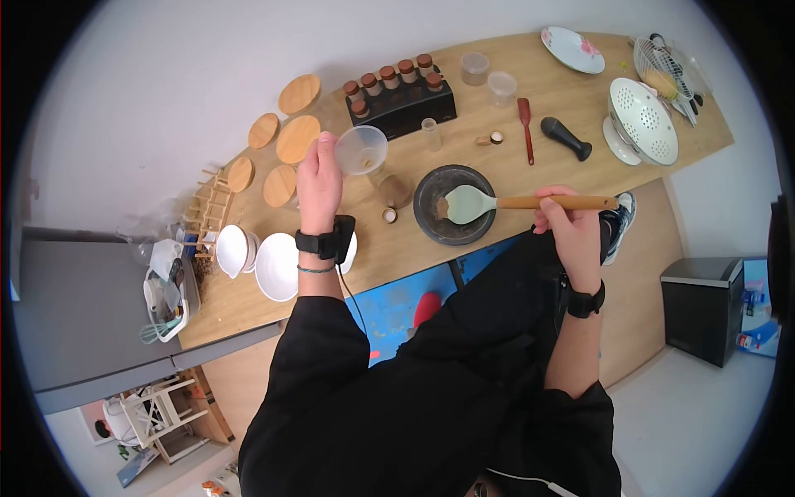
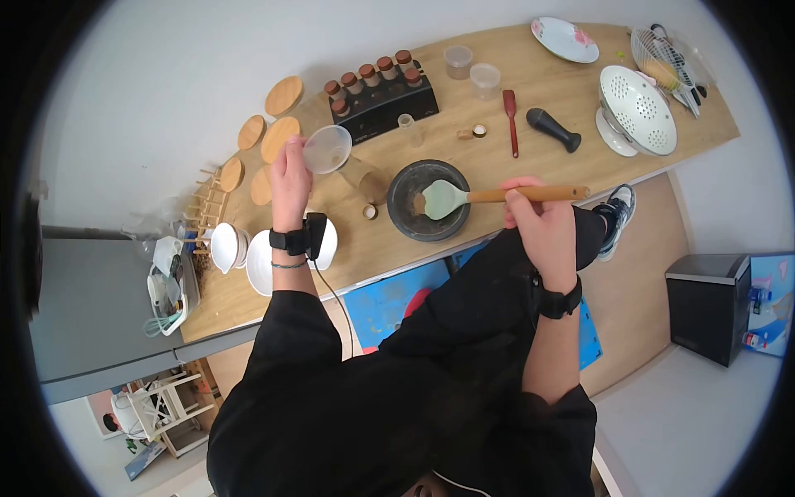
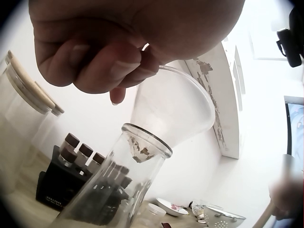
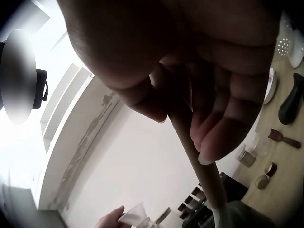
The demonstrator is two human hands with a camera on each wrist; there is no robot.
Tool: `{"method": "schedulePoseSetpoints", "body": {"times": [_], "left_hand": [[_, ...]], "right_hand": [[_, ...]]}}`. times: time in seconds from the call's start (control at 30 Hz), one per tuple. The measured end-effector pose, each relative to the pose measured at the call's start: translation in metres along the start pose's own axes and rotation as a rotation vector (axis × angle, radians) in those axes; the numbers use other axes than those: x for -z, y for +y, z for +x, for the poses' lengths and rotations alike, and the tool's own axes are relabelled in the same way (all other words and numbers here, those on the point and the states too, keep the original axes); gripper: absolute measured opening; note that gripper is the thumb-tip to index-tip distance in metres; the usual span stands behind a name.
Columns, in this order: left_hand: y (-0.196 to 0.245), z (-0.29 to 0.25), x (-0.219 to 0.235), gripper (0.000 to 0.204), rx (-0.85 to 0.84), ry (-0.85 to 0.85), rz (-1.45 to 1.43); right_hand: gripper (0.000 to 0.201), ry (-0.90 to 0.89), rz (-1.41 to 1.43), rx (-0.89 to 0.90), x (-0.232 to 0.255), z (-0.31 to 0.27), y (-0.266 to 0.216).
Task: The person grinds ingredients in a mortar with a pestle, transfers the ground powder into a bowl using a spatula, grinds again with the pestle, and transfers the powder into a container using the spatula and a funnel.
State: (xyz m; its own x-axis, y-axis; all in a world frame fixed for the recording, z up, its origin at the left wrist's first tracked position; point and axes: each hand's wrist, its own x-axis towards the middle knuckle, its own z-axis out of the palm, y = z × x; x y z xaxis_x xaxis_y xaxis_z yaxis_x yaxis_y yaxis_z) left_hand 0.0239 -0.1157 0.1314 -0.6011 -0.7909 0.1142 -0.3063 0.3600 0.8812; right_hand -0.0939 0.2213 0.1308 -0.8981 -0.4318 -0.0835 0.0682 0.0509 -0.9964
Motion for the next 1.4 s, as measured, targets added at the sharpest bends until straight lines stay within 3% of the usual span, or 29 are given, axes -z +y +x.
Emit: {"method": "schedulePoseSetpoints", "body": {"times": [0.3,0.93,1.2,1.4], "left_hand": [[0.003,-0.001,-0.002,0.05,0.006,-0.001,-0.02],[0.01,-0.004,0.0,0.054,0.004,-0.014,-0.005],[0.006,0.0,-0.004,0.054,-0.007,-0.001,-0.01],[0.003,0.001,-0.006,0.054,-0.012,-0.005,0.0]], "right_hand": [[0.026,0.036,0.4,-0.211,0.022,-0.003,0.045],[0.027,0.045,0.504,-0.223,0.036,-0.008,0.043],[0.028,0.101,0.6,-0.083,0.051,-0.007,0.018],[0.027,0.025,0.646,0.115,0.014,-0.002,-0.041]]}}
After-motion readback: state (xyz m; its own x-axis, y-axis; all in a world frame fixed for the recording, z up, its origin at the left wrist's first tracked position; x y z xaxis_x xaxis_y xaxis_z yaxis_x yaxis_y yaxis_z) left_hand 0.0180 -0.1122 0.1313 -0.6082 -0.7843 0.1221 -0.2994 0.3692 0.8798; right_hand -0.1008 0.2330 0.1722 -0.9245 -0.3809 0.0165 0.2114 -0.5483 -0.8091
